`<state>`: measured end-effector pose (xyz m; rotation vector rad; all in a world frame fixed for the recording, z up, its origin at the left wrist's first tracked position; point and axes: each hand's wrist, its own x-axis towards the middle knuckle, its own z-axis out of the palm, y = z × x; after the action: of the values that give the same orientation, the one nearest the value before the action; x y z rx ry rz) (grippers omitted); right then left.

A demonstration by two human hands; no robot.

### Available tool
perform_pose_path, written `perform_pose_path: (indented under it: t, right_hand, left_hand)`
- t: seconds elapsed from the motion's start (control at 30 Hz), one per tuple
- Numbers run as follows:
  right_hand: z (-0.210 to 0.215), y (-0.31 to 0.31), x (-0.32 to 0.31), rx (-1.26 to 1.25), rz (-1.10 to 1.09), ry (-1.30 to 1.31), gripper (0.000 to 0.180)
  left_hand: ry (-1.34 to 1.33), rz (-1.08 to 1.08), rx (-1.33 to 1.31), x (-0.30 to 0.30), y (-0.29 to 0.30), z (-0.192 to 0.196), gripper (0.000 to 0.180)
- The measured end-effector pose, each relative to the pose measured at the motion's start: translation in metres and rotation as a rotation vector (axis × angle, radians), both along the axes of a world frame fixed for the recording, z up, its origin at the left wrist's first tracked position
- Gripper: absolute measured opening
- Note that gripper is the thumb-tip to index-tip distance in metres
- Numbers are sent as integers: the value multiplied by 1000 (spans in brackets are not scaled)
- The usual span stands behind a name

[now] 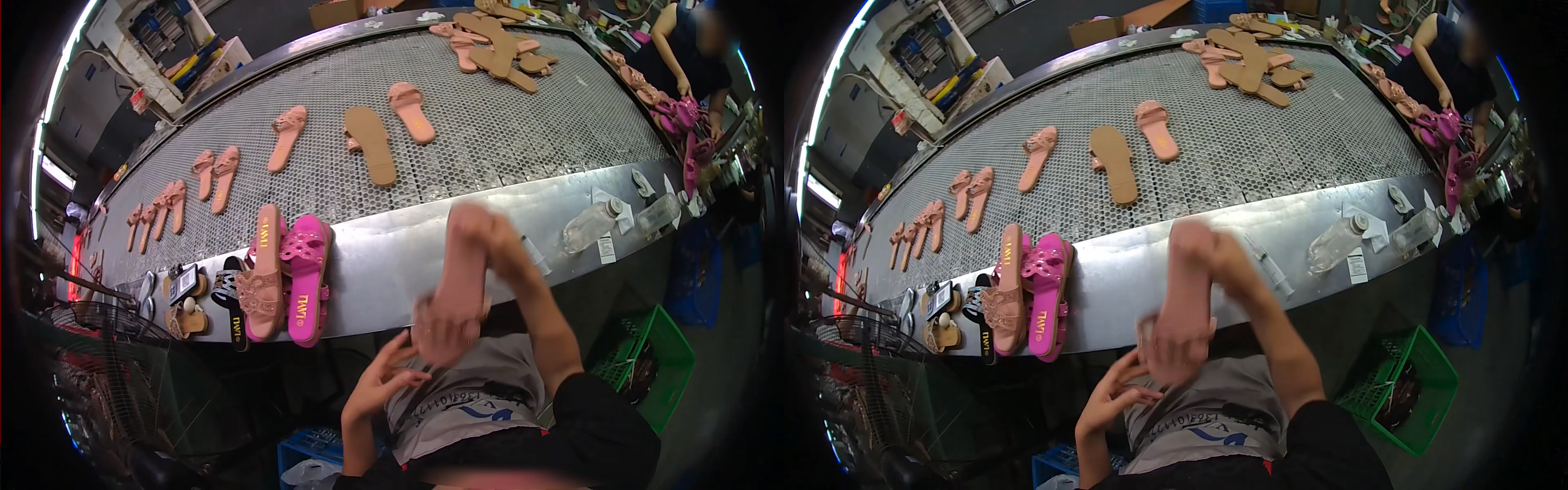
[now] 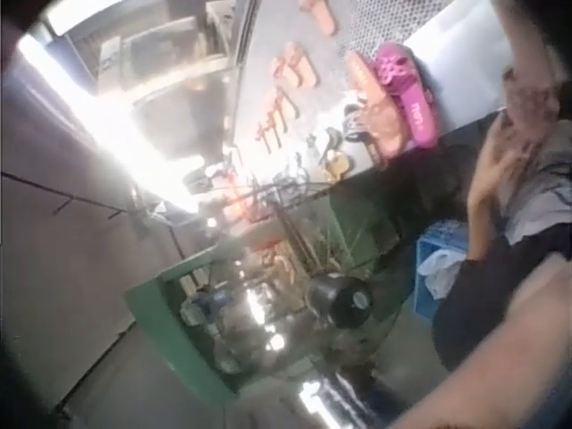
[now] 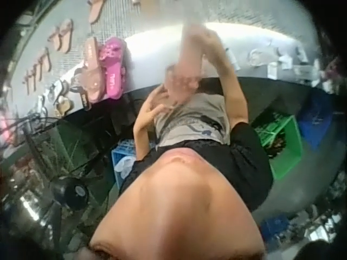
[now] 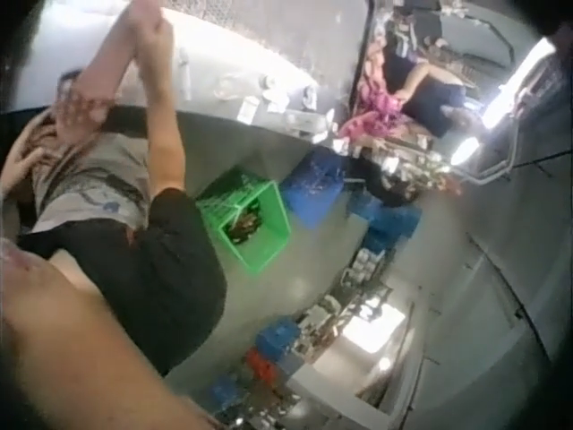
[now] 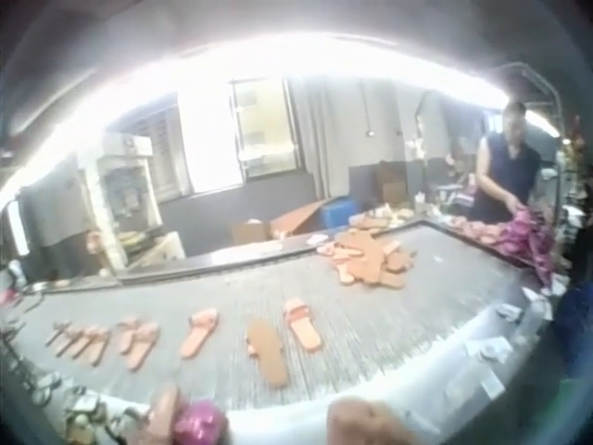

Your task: Inspecting and assembling sandals on a conveyor belt in a factory.

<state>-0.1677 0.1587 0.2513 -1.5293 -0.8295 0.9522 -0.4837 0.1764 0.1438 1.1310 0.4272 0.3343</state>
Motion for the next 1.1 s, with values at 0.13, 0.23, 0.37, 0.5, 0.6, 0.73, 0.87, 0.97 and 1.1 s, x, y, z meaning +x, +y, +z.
perform_pose_path:
  t: [0.13, 0.23, 0.37, 0.5, 0.6, 0.73, 0.87, 0.97, 1.1]
  right_hand:
    - [18, 91, 109, 427, -311, 138, 35]
    - [29, 134, 102, 421, -367, 222, 47]
    - [-30, 214, 110, 159, -198, -427, 61]
    - [-93, 262, 103, -153, -451, -1318, 58]
    - [-118, 258, 133, -274, -432, -1475, 49]
    - [-83, 242, 141, -228, -371, -1182, 44]
    - [-30, 199, 125, 231, -396, -70, 41]
    - [-6, 126, 61, 449, -262, 61, 52]
    - [-12, -4, -12, 272, -56, 77, 92]
  left_hand:
    - [10, 286, -127, -9, -2, -10, 46]
    - [139, 241, -83, -26, -10, -28, 33]
    - [152, 163, -122, -26, -22, -31, 32]
    - [197, 136, -8, -28, -36, -20, 30]
    - [263, 82, 109, -26, -38, -21, 29]
    - [253, 127, 89, -25, -43, -21, 27]
    - [228, 15, 238, -10, -31, -7, 26]
    - [127, -3, 308, 8, -16, 15, 26]
    - [-95, 227, 355, 53, 17, 41, 43]
